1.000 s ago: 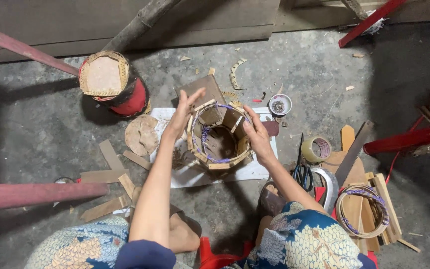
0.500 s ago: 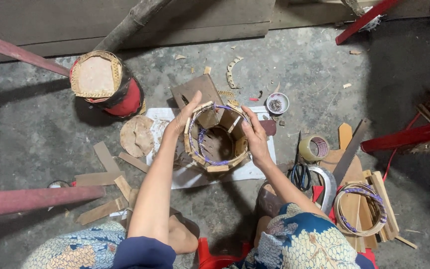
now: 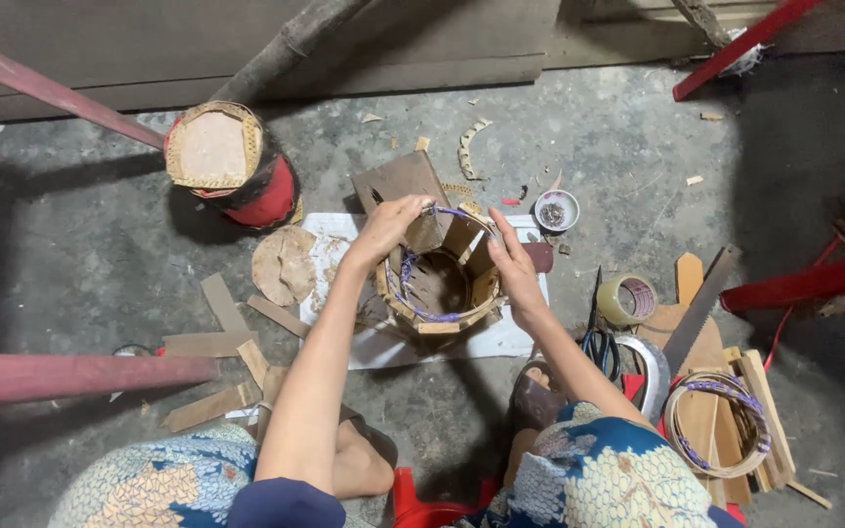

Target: Applying adhesive tape to a cylindrical cardboard structure and fitting end caps to assemble or repair it.

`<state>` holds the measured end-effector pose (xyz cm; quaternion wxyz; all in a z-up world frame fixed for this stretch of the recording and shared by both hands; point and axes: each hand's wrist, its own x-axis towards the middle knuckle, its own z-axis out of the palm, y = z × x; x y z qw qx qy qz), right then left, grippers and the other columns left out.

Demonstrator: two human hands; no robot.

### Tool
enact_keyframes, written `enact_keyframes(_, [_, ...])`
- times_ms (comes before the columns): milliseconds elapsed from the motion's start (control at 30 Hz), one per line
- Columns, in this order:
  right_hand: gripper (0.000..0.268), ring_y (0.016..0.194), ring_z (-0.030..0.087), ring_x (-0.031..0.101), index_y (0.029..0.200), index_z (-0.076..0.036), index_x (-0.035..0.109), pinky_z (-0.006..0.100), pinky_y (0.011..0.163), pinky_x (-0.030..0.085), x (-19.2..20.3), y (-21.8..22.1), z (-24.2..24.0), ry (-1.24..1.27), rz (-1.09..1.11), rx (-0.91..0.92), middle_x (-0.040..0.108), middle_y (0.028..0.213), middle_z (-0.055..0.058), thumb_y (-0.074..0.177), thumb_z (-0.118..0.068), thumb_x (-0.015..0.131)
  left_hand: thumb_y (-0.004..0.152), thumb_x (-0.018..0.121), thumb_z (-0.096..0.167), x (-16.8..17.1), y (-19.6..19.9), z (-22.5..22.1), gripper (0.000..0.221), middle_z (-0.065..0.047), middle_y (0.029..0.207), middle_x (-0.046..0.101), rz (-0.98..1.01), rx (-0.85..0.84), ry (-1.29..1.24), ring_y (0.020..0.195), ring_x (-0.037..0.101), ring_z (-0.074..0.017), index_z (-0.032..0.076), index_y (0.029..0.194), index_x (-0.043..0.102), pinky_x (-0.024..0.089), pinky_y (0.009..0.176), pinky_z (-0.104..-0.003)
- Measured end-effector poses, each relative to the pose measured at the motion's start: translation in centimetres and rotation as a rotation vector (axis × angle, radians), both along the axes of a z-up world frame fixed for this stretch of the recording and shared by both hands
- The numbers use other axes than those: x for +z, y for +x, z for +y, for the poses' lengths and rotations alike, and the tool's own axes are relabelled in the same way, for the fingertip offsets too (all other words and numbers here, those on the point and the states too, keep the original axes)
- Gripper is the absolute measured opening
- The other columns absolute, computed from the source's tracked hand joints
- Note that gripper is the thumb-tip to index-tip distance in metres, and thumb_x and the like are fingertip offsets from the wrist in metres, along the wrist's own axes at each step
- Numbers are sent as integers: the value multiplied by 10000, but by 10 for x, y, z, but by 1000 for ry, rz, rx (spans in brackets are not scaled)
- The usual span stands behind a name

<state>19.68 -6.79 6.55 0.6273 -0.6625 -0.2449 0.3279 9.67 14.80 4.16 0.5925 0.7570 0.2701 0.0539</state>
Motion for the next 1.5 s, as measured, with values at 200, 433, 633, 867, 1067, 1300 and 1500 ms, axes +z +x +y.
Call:
enact_keyframes(200, [930, 1523, 539, 87, 1652, -287, 73, 715, 1153, 99, 9, 24, -31, 58, 274, 14, 85, 1668, 314, 928, -732, 452, 1044, 362, 629, -22, -17, 16, 707, -235, 1508, 504, -236, 247, -543, 1387, 484, -376, 187, 1596, 360, 376, 1172, -507])
enact_keyframes(433, [677, 1506, 464, 270, 1615, -103, 258, 649, 1184, 201, -19, 13, -124, -100, 488, -137, 304, 1632, 250, 1027, -402, 408, 1018, 270, 724, -6, -57, -15, 831, -246, 1519, 489, -334, 373, -478, 1473, 306, -464, 119, 1576, 383, 172, 1239, -566])
enact_keyframes(633, [593, 1467, 440, 352, 1579, -79, 359, 603, 1186, 274, -111, -12, -218, -191, 682, -365, 379, 1604, 216, 1036, -312, 415, 1050, 211, 636, -53, -114, 9, 735, -180, 1551, 461, -236, 603, -634, 1464, 384, -353, 138, 1572, 351, 233, 1219, -508])
enact_keyframes(867, [575, 1466, 385, 361, 1524, -151, 441, 579, 1208, 263, -228, 77, -427, -323, 763, -373, 407, 1600, 141, 989, -355, 497, 1010, 541, 508, -244, -222, 49, 503, -35, 1480, 499, -365, 1007, -1129, 1373, 481, -310, 239, 1430, 477, 370, 1137, -463])
enact_keyframes(1067, [502, 1427, 355, 462, 1413, -75, 602, 536, 1209, 291, -115, 189, -476, -473, 590, -143, 537, 1534, 154, 959, -277, 528, 953, 636, 473, -279, -254, 47, 435, 18, 1445, 565, -378, 1146, -1380, 1392, 487, -277, 265, 1328, 566, 376, 1181, -522])
enact_keyframes(1300, [473, 1381, 328, 583, 1282, 25, 784, 489, 1211, 329, -13, 329, -466, -659, 318, 141, 688, 1457, 180, 923, -184, 558, 813, 692, 165, -199, -213, 82, 45, 6, 694, 636, -78, 1869, -829, 535, 539, -104, 168, 807, 648, 363, 408, -257])
enact_keyframes(1500, [504, 1342, 312, 689, 1168, 119, 934, 452, 1213, 365, -33, 268, -403, -815, 121, 351, 816, 1389, 210, 891, -105, 578, 788, 513, 202, -203, -221, 95, 451, -12, 1133, 751, 282, 1614, -372, 988, 680, -249, 185, 1163, 763, 530, 809, -338])
